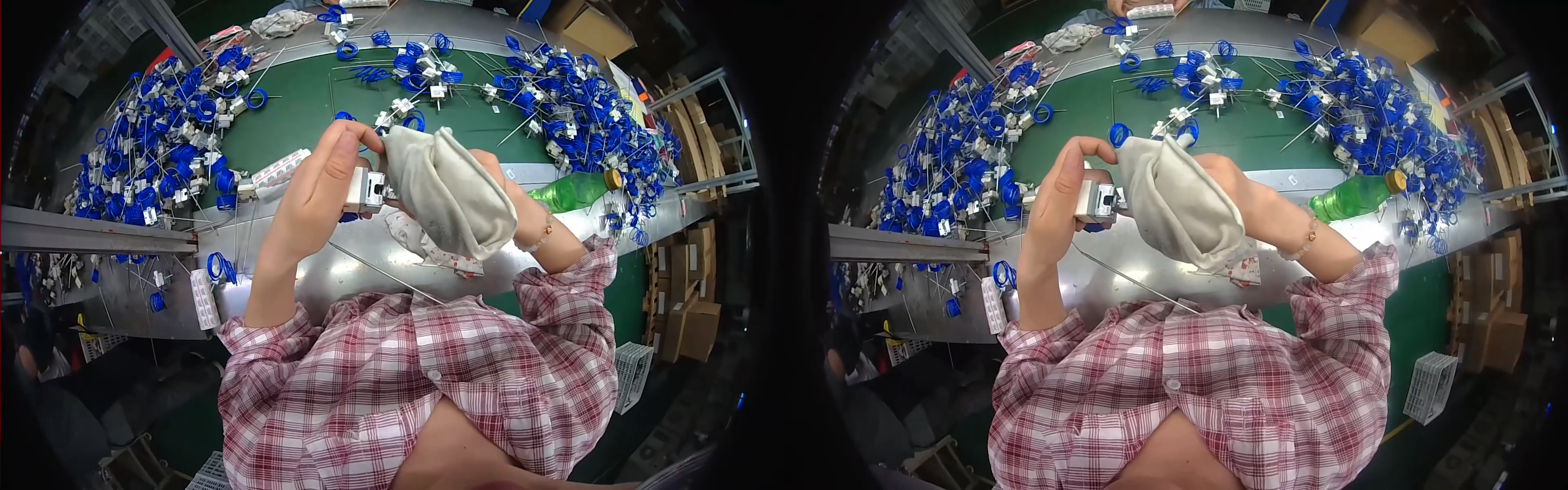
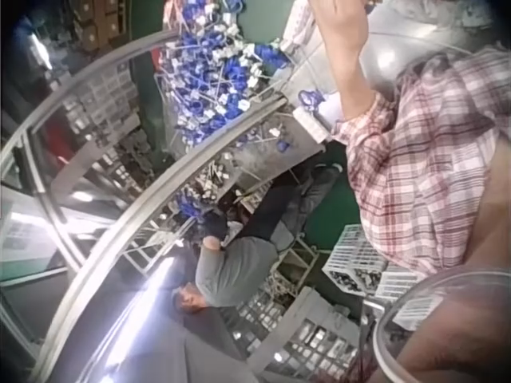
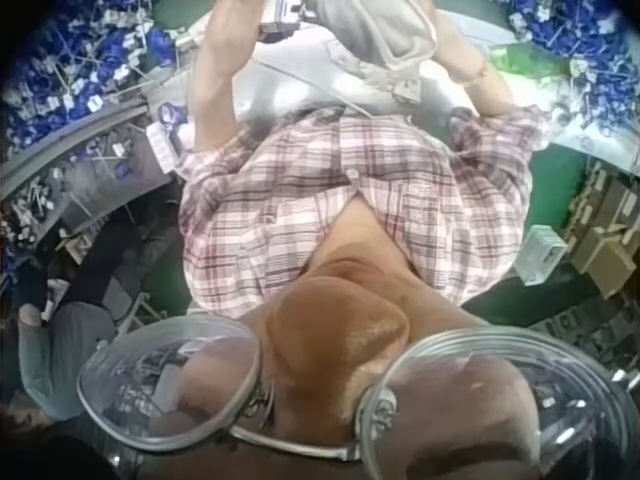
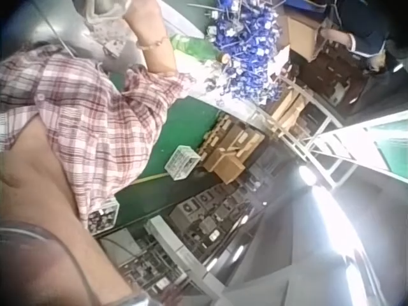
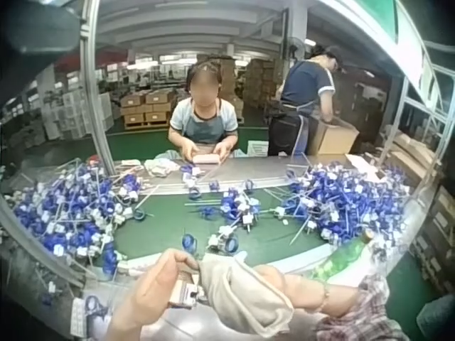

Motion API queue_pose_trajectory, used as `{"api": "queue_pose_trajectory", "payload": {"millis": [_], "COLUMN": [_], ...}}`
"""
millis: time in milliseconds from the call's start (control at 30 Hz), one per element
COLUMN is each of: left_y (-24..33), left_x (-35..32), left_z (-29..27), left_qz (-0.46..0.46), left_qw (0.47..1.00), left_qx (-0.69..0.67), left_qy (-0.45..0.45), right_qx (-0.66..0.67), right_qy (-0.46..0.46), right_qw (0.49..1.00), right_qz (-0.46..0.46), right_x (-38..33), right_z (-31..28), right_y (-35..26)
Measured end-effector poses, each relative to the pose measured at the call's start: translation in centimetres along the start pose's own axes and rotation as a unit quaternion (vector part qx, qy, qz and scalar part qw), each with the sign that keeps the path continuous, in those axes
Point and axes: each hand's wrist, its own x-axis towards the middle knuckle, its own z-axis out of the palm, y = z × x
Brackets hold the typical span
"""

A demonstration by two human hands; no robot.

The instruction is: Wiping and cleaning small mechanical motor components on an assembly line.

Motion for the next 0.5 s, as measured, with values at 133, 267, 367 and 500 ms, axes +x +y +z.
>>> {"api": "queue_pose_trajectory", "payload": {"millis": [133, 267, 367, 500], "left_y": [-0.5, -0.2, 0.0, -0.1], "left_x": [-0.2, -0.5, -0.2, -0.6], "left_z": [0.1, 0.2, 0.2, -0.3], "left_qz": [0.063, 0.101, 0.087, 0.086], "left_qw": [0.997, 0.993, 0.995, 0.995], "left_qx": [0.028, 0.033, 0.015, -0.013], "left_qy": [0.019, 0.042, 0.041, 0.056], "right_qx": [0.058, -0.083, -0.372, -0.413], "right_qy": [0.001, 0.029, 0.036, 0.114], "right_qw": [0.996, 0.996, 0.919, 0.896], "right_qz": [0.063, -0.017, -0.128, -0.113], "right_x": [0.2, 0.7, 0.2, 1.8], "right_z": [-0.1, 0.1, 0.3, -0.2], "right_y": [-1.9, -2.3, -0.7, -4.3]}}
